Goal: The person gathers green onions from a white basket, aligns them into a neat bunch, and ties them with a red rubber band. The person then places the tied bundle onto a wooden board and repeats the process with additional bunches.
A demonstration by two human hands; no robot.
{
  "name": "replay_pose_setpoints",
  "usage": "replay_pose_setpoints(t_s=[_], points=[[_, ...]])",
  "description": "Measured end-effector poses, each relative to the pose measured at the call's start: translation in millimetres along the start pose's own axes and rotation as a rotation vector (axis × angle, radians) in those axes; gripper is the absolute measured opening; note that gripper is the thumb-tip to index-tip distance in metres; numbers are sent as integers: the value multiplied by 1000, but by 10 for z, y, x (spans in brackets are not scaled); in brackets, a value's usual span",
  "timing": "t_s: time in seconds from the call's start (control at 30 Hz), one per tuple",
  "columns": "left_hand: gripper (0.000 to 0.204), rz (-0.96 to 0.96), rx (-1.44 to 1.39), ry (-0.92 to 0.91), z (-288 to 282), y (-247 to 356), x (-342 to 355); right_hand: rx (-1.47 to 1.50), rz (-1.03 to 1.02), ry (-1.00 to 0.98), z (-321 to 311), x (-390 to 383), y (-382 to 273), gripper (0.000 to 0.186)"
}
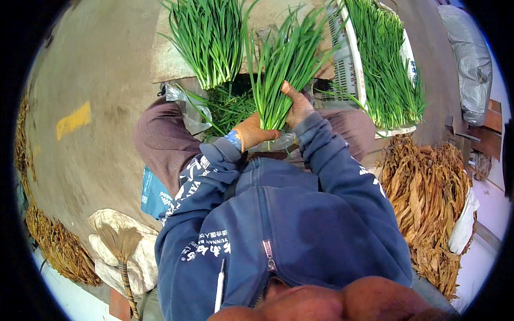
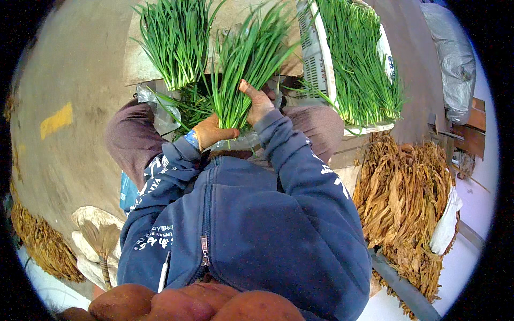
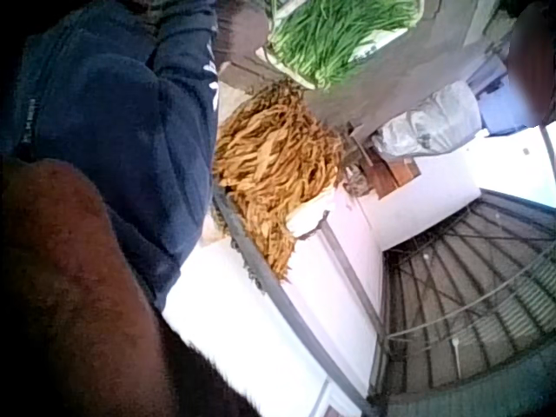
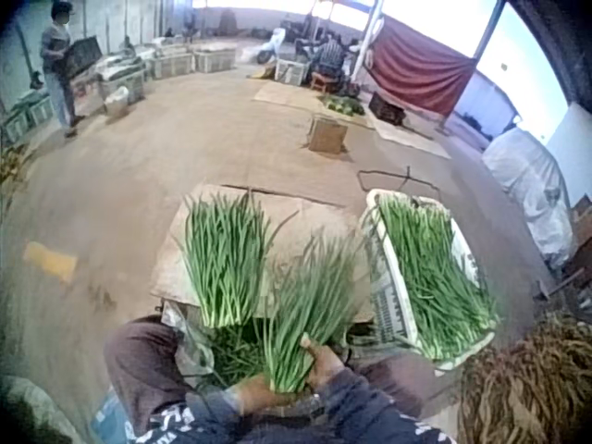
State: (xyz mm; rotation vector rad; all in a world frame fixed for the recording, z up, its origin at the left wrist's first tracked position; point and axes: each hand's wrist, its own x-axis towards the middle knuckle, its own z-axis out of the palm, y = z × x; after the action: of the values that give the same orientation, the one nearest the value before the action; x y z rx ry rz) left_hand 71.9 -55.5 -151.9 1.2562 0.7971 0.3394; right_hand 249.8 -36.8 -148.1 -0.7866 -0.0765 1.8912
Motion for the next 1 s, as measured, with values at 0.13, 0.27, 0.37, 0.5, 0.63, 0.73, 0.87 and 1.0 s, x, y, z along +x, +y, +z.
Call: replay_pose_setpoints(t_s=[0.13,0.27,0.37,0.5,0.63,0.73,0.87,1.0], points=[[45,90,-385,7,37,72,79,-35,49,-10,2,135,30,42],[30,-112,-812,-4,41,-296,185,-457,195,199,-261,430,107,43],[26,-137,-920,17,52,-348,193,-623,31,318,-543,544,241,45],[27,-147,-610,-18,-40,-414,271,-835,-149,194,-191,305,262,58],[33,-199,-1178,-10,66,-335,248,-298,170,254,-495,292,168,40],[36,-183,-1355,-24,41,-374,242,-192,172,230,-318,189,152,38],[33,-211,-1486,-29,45,-333,236,-169,168,212,-306,178,156,40],[30,-196,-1327,-78,83,-401,257,-295,220,268,-68,52,84,43]])
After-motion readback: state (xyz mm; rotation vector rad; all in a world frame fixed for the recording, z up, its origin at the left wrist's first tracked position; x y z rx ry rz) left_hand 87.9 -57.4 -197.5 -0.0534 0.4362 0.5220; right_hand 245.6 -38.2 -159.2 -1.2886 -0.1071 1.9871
